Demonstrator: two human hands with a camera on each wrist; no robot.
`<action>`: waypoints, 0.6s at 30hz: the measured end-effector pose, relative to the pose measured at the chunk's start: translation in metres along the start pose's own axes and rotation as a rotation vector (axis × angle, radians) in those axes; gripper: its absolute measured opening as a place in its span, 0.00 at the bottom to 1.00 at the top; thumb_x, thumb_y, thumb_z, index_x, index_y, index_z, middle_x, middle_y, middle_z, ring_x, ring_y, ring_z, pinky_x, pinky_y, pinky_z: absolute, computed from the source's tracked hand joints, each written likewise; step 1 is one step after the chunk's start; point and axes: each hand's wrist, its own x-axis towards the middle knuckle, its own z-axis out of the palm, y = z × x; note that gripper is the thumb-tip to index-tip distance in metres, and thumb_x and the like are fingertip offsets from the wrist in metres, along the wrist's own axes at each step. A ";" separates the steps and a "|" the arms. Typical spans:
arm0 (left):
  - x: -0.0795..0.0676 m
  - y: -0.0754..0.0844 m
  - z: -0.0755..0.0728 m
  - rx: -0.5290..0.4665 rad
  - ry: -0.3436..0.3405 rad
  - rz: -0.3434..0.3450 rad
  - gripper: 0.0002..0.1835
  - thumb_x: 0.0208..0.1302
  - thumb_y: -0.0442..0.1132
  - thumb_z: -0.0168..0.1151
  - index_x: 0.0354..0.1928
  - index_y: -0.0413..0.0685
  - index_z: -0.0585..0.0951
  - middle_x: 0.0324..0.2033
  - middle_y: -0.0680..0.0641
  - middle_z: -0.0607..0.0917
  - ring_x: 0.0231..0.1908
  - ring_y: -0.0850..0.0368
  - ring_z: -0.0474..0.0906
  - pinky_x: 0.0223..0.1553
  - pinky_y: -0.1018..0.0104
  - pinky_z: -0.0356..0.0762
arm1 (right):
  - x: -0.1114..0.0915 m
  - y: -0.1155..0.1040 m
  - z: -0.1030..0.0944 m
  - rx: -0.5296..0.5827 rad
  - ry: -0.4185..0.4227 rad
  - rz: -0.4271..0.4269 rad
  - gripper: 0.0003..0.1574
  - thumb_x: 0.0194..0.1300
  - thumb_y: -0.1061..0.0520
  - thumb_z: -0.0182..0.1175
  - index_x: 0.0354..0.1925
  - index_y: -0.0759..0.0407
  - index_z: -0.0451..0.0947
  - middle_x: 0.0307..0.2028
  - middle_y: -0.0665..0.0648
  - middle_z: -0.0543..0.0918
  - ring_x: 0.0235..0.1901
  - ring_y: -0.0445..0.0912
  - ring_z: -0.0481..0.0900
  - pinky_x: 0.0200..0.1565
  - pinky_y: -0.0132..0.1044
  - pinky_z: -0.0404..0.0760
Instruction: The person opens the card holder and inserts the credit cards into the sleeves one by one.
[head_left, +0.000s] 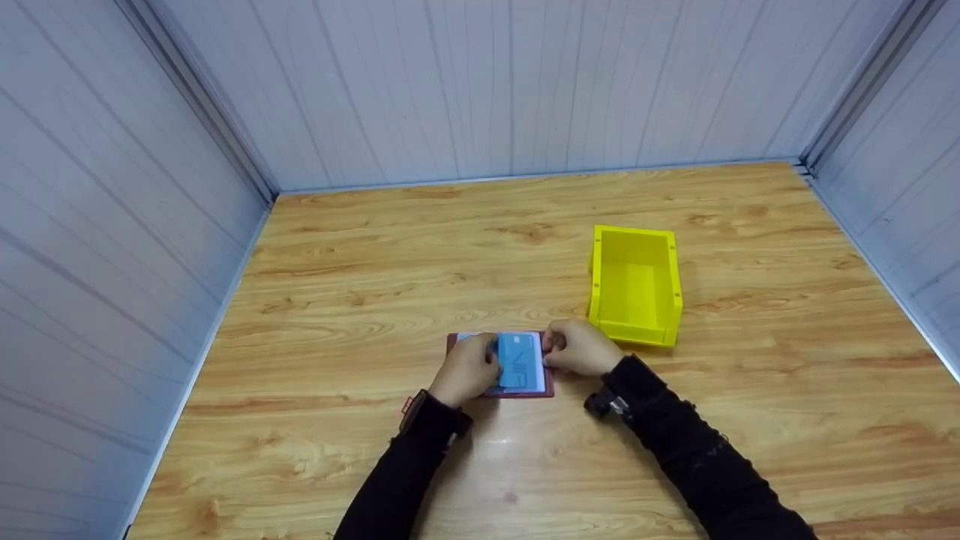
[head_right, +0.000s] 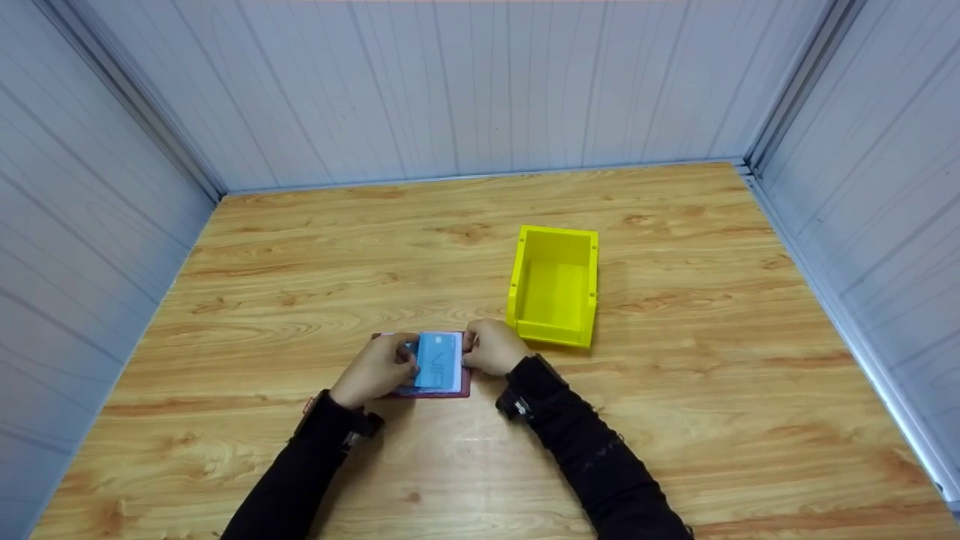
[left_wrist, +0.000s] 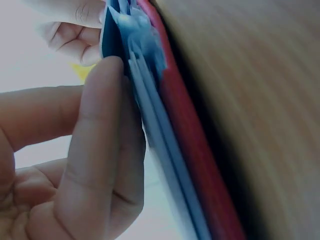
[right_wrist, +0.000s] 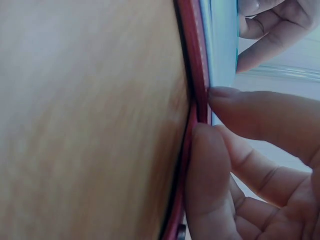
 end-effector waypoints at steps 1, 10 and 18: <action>0.001 0.001 0.001 0.010 0.001 0.000 0.24 0.62 0.26 0.50 0.62 0.29 0.73 0.23 0.49 0.73 0.23 0.59 0.66 0.30 0.68 0.64 | 0.000 0.000 0.000 -0.002 0.000 0.000 0.08 0.54 0.63 0.68 0.34 0.62 0.78 0.22 0.52 0.78 0.19 0.40 0.73 0.23 0.31 0.73; 0.005 0.007 0.004 0.083 0.006 0.008 0.23 0.56 0.23 0.50 0.56 0.29 0.78 0.35 0.40 0.81 0.31 0.53 0.70 0.34 0.65 0.68 | 0.000 -0.001 -0.001 -0.009 -0.015 0.029 0.09 0.55 0.62 0.68 0.35 0.61 0.78 0.24 0.52 0.78 0.20 0.41 0.73 0.24 0.31 0.74; 0.006 0.008 0.005 0.089 -0.005 0.021 0.08 0.52 0.22 0.52 0.26 0.41 0.70 0.19 0.54 0.59 0.21 0.57 0.60 0.23 0.68 0.56 | 0.001 0.001 0.000 -0.009 -0.003 0.000 0.09 0.54 0.64 0.68 0.34 0.63 0.78 0.23 0.52 0.78 0.19 0.40 0.72 0.23 0.30 0.73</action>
